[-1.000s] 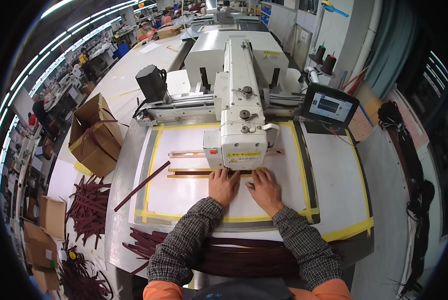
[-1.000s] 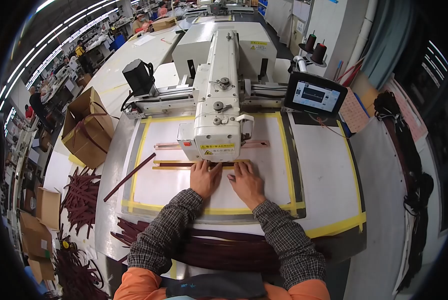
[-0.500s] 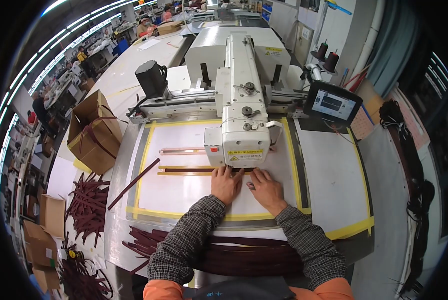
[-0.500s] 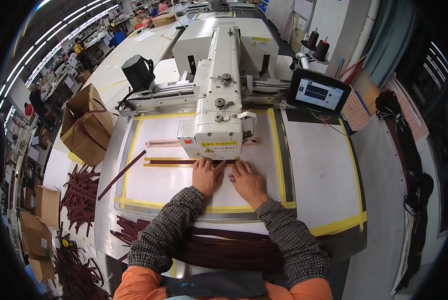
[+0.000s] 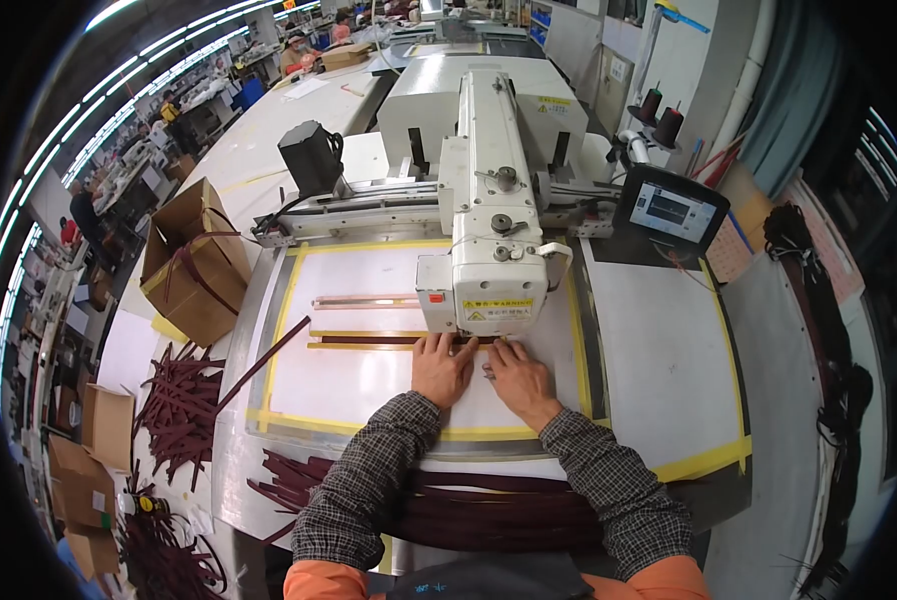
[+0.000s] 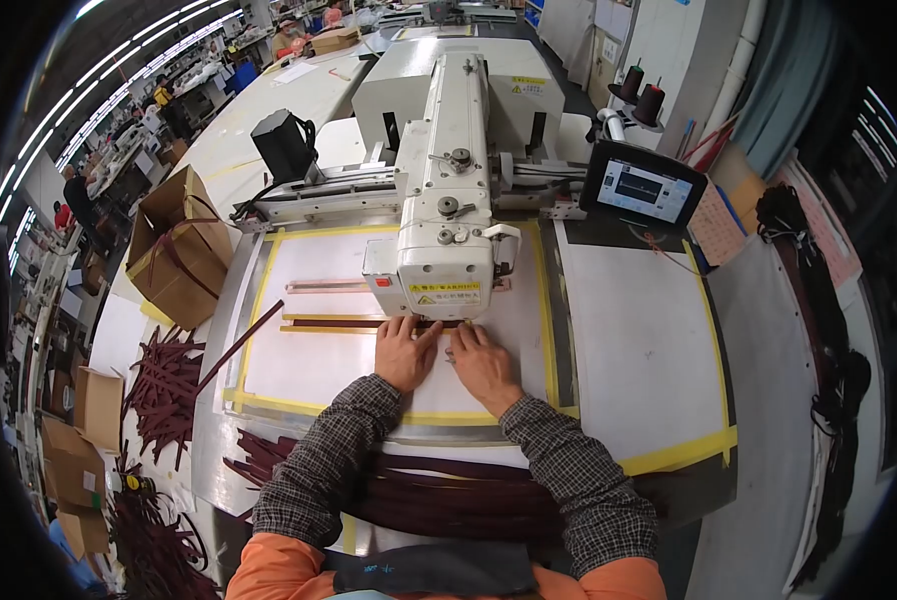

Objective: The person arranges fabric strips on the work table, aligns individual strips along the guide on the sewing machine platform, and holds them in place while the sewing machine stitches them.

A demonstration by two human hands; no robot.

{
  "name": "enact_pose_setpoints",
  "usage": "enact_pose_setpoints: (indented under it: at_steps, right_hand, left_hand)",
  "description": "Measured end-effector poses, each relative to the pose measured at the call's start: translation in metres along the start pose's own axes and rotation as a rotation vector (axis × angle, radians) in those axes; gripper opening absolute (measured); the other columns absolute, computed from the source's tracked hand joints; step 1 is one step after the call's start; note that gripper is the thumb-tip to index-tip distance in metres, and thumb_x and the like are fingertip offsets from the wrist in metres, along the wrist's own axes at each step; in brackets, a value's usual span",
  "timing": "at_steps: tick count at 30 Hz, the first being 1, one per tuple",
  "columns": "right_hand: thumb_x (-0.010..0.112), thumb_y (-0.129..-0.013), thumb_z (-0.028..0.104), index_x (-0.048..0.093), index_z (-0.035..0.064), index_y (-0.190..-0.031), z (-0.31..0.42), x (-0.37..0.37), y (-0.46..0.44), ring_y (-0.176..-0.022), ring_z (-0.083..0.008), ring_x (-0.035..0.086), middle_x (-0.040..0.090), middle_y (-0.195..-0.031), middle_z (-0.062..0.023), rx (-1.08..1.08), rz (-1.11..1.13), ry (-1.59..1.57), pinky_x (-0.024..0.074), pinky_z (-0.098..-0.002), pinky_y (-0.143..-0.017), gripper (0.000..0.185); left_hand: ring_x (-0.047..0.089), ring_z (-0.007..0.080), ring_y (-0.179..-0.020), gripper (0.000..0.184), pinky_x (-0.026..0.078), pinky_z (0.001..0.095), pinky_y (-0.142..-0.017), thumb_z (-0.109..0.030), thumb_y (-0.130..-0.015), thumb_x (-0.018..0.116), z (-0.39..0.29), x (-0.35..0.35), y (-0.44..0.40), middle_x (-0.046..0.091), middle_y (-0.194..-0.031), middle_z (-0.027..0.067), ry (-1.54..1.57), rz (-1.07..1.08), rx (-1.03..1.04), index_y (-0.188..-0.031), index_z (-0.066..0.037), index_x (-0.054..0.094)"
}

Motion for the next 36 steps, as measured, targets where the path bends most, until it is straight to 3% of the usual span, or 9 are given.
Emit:
enact_pose_setpoints:
  at_steps: [11,13,18,21,24,30,33,35,36]
  right_hand:
    - [0.073,-0.099,0.031,0.07,0.0021,-0.134,0.0,0.001,-0.001,-0.127,-0.0281,0.067,0.073,-0.139,-0.0125,0.042,0.039,-0.024,0.0652,-0.0392,-0.09,0.045]
    - [0.073,-0.099,0.032,0.07,0.002,-0.134,-0.002,0.0,-0.001,-0.127,-0.0283,0.066,0.072,-0.14,-0.0125,0.058,0.048,-0.05,0.0649,-0.0394,-0.091,0.046]
    - [0.074,-0.099,0.035,0.071,0.0046,-0.114,-0.023,-0.012,0.003,-0.115,-0.0303,0.066,0.071,-0.114,-0.0092,0.139,0.079,-0.015,0.0634,-0.0444,-0.086,0.034]
    - [0.075,-0.098,0.031,0.072,0.0018,-0.121,-0.041,-0.012,0.012,-0.126,-0.0327,0.064,0.07,-0.127,-0.0113,0.151,0.118,0.007,0.0651,-0.0445,-0.089,0.038]
    - [0.079,-0.095,0.029,0.071,0.0041,-0.112,-0.047,-0.014,0.016,-0.118,-0.0326,0.065,0.071,-0.116,-0.0096,0.154,0.032,-0.02,0.0628,-0.0443,-0.09,0.031]
    - [0.084,-0.089,0.021,0.074,0.005,-0.121,-0.069,-0.021,0.022,-0.119,-0.0344,0.066,0.073,-0.121,-0.0117,0.175,0.074,-0.08,0.0601,-0.0463,-0.097,0.037]
    - [0.082,-0.09,0.018,0.076,0.0064,-0.125,-0.095,-0.019,0.016,-0.115,-0.0378,0.068,0.075,-0.119,-0.0142,0.146,0.122,-0.307,0.058,-0.0494,-0.099,0.037]
    - [0.076,-0.099,0.02,0.076,0.0068,-0.128,-0.096,-0.03,0.013,-0.098,-0.0397,0.073,0.076,-0.116,-0.0163,0.161,0.056,-0.322,0.0603,-0.0495,-0.087,0.032]
    - [0.074,-0.101,0.022,0.075,0.0073,-0.131,-0.095,-0.034,0.013,-0.095,-0.0394,0.074,0.075,-0.115,-0.0171,0.206,0.039,-0.302,0.0611,-0.0497,-0.082,0.033]
  left_hand:
    - [0.065,0.0351,-0.117,0.038,0.05,0.0492,-0.097,-0.02,-0.093,0.074,0.0,0.0,0.002,0.07,-0.122,0.0147,-0.028,-0.02,0.04,-0.13,-0.017,0.079]
    - [0.065,0.0311,-0.117,0.03,0.05,0.0485,-0.099,-0.021,-0.096,0.073,0.001,-0.001,0.002,0.071,-0.118,0.0097,-0.019,-0.008,0.041,-0.125,-0.013,0.079]
    - [0.068,0.0325,-0.115,0.027,0.052,0.0488,-0.099,-0.023,-0.099,0.07,0.018,-0.002,0.009,0.072,-0.118,0.0119,-0.027,0.089,0.0,-0.122,-0.01,0.078]
    - [0.068,0.0321,-0.114,0.029,0.052,0.0479,-0.099,-0.024,-0.101,0.069,0.028,-0.006,0.014,0.073,-0.116,0.0124,-0.081,0.095,0.0,-0.124,-0.009,0.077]
    - [0.069,0.0319,-0.115,0.028,0.055,0.0467,-0.096,-0.023,-0.101,0.07,0.035,-0.011,0.018,0.073,-0.118,0.0118,-0.08,0.087,-0.035,-0.123,-0.008,0.078]
    - [0.069,0.0314,-0.114,0.029,0.058,0.047,-0.096,-0.022,-0.098,0.071,0.014,-0.006,0.012,0.075,-0.117,0.0118,-0.052,0.145,-0.007,-0.122,-0.008,0.079]
    - [0.073,0.0294,-0.113,0.041,0.063,0.0434,-0.088,-0.021,-0.098,0.069,-0.012,0.02,0.0,0.075,-0.12,0.0128,-0.015,0.252,-0.018,-0.137,-0.01,0.073]
    - [0.078,0.0293,-0.104,0.047,0.065,0.0425,-0.082,-0.022,-0.098,0.067,-0.029,0.033,-0.012,0.077,-0.119,0.013,0.0,0.278,-0.042,-0.143,-0.009,0.069]
    - [0.08,0.0276,-0.088,0.05,0.064,0.0436,-0.069,-0.026,-0.1,0.064,-0.031,0.046,-0.015,0.078,-0.104,0.0123,0.005,0.152,0.028,-0.146,-0.006,0.065]
Point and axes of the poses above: each hand's wrist, its own y-axis away from the middle knuckle, its own x-axis out of the palm, z = x × y, the point moved 7 cm from there along -y, towards the middle knuckle
